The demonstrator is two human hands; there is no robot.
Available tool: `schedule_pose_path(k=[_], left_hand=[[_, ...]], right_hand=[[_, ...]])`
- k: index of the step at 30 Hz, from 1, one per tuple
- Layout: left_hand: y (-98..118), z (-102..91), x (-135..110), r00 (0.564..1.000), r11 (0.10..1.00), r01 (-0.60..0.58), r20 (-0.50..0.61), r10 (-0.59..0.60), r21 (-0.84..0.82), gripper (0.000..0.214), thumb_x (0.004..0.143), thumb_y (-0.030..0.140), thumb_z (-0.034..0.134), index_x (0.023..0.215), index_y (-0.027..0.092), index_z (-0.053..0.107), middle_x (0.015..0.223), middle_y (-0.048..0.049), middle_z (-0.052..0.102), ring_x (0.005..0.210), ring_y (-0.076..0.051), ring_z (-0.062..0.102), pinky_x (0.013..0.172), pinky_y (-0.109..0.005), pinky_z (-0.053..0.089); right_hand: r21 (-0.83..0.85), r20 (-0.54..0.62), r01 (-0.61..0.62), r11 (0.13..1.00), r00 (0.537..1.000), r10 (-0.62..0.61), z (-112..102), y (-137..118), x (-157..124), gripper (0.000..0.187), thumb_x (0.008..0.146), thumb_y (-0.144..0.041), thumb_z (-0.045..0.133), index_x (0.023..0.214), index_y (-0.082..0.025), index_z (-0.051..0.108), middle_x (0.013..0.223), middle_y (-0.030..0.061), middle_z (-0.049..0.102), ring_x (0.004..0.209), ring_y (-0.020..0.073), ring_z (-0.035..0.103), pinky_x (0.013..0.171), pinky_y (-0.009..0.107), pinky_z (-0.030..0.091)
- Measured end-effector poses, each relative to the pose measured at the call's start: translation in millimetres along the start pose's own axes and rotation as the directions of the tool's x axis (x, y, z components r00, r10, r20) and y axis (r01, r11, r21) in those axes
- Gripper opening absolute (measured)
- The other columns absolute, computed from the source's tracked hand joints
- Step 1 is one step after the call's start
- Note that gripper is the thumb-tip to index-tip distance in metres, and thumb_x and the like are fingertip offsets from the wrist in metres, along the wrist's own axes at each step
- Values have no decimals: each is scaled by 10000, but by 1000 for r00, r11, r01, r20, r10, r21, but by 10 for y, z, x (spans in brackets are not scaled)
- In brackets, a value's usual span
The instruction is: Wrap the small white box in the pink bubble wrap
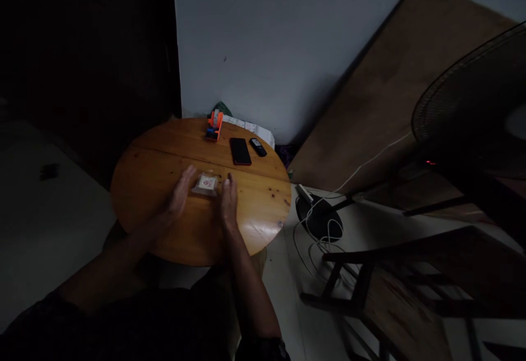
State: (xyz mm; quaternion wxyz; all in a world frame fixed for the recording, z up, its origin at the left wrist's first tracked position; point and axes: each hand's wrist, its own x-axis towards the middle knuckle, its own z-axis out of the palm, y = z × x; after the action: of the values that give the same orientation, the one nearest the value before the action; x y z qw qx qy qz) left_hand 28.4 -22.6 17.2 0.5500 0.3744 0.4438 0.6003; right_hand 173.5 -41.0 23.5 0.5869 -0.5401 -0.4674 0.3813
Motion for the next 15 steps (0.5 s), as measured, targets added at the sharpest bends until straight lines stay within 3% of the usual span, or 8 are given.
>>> schedule_pose_path(k=[2,3,5,7,11,13,15], left_hand=[[58,-147,65,990,985,-143,1,144,96,587,982,501,435,1506,238,463,1652,-59,366,1553,-222,281,1290,-409,196],[72,-219,93,981,967,-193,13,194,167,599,942,475,528,1497,255,472,1638,-58,390,1545,-235,296,1289,-422,197],[55,-336,128,971,918,-237,44,236,317,649,838,393,672,1453,253,519,1583,-73,461,1516,-277,344,1279,-463,218],[-15,-399,135,972,873,-233,66,227,428,598,784,322,692,1365,215,598,1502,-103,533,1461,-309,415,1258,-489,262],[-152,-392,111,975,843,-219,90,201,490,495,724,253,688,1213,182,687,1413,-131,586,1398,-328,477,1230,-492,308],[-163,-359,102,973,861,-229,105,204,454,480,723,256,700,1198,191,694,1384,-129,609,1383,-324,494,1225,-486,316],[-147,-320,103,978,889,-209,99,184,408,491,716,262,730,1201,198,692,1369,-128,624,1370,-324,509,1219,-488,324]], right_hand=[[-11,-126,86,996,988,-87,-175,-149,109,654,943,-654,433,1395,-196,548,1511,124,536,1419,253,474,1207,491,335],[-28,-125,124,992,984,-126,-245,-202,167,606,948,-622,443,1372,-205,560,1483,116,562,1400,249,490,1189,488,354],[-75,-46,150,986,987,-153,-321,-239,275,553,906,-558,533,1334,-212,585,1433,117,600,1368,264,513,1152,489,388],[-146,106,121,982,989,-106,-308,-187,354,584,807,-465,655,1326,-206,595,1426,133,602,1357,298,518,1124,510,407],[-239,393,160,958,918,-55,-158,-1,412,711,658,-241,691,1361,-207,588,1483,126,555,1397,318,481,1173,532,348],[-229,413,175,958,908,-67,-91,54,427,712,644,-217,691,1351,-209,601,1487,117,556,1401,312,481,1198,524,317],[-206,346,102,973,938,-25,-43,79,463,694,652,-245,721,1335,-196,609,1473,130,570,1387,312,498,1197,521,324]])
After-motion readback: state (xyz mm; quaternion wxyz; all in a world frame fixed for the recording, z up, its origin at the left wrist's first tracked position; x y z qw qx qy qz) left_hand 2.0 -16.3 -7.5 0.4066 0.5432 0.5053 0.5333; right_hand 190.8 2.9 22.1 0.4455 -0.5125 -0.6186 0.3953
